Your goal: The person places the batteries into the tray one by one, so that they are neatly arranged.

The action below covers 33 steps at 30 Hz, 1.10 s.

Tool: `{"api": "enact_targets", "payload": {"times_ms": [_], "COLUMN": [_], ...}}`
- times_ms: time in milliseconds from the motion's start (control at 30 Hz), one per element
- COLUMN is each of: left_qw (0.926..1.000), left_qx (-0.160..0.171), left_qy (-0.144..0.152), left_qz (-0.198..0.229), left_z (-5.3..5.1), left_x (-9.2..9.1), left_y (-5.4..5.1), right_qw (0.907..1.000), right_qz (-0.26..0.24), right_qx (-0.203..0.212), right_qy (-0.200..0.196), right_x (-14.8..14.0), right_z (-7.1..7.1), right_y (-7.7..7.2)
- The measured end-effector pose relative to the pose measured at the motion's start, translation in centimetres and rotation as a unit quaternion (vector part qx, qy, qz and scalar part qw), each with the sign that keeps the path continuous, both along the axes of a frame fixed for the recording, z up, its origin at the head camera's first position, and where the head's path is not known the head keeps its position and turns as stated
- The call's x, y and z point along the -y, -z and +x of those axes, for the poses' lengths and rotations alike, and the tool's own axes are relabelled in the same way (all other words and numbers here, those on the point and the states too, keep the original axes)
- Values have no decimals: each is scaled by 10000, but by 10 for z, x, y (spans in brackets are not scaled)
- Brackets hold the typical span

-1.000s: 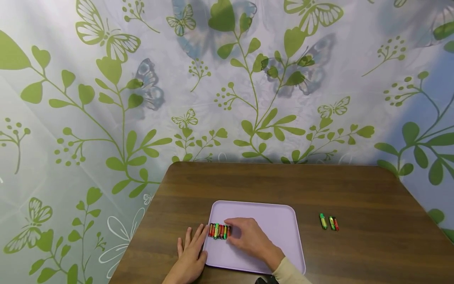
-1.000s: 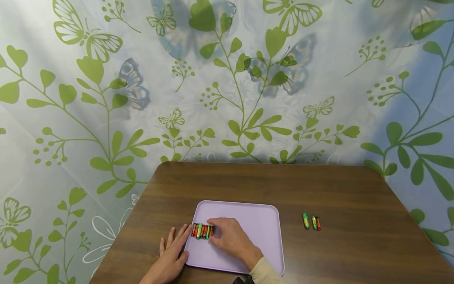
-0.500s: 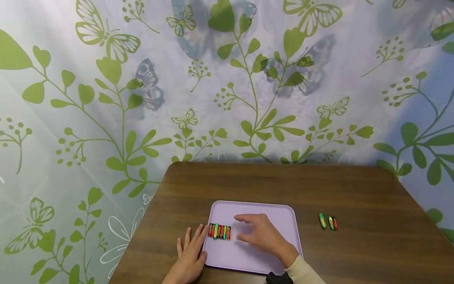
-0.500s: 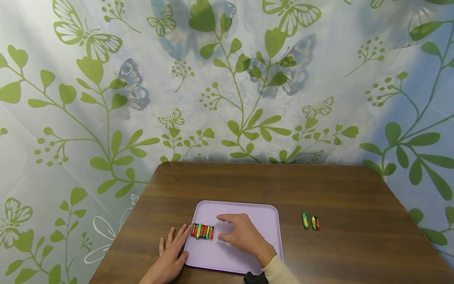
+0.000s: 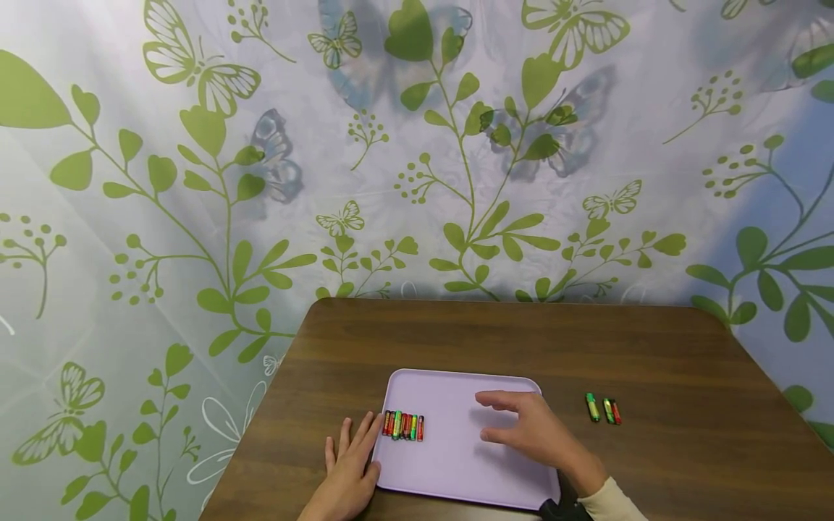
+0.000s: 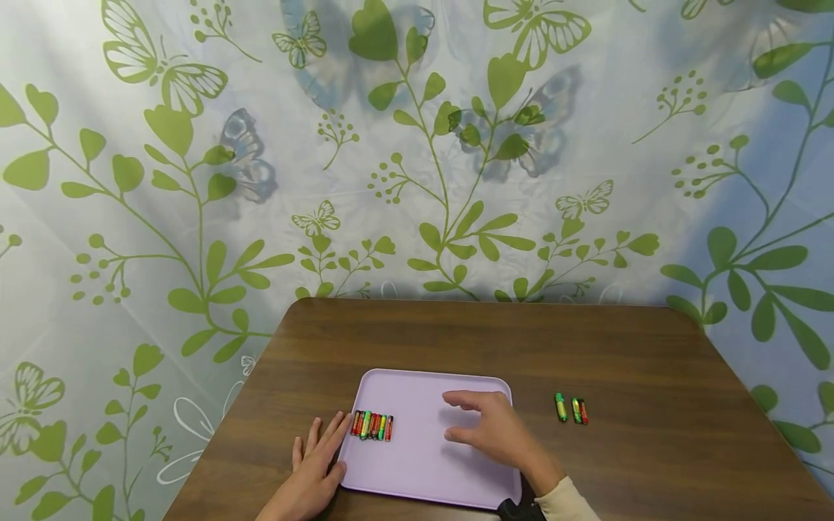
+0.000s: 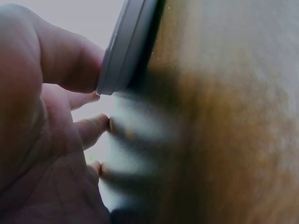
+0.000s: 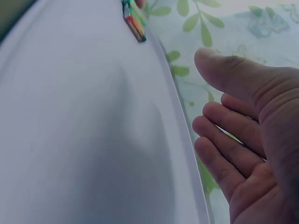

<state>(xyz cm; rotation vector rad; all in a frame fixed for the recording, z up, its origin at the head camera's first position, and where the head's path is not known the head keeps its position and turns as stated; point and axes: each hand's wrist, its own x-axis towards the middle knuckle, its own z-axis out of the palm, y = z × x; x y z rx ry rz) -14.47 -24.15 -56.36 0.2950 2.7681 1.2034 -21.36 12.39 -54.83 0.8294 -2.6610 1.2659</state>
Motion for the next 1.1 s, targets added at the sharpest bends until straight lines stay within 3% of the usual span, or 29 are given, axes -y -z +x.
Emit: {"api": "enact_targets", "payload": {"times_ms": [467, 667, 1100], "left_qw": [10000, 10000, 10000], "left_qx": [-10, -30, -4], "left_qy": [29, 31, 22], "left_qz": [6, -10, -56], "left_z": [1, 1, 2], "left_x": [0, 0, 0], "left_y": [1, -1, -1], "right_qw": [9976, 9914, 9845], "right_qz": [232, 743, 972], "right_qx": [-2, 70, 121], "right_qy": [651, 1074, 1455], "right_x": [-87, -124, -188], "right_z": [14, 17, 16], "right_y": [-15, -21, -12]}}
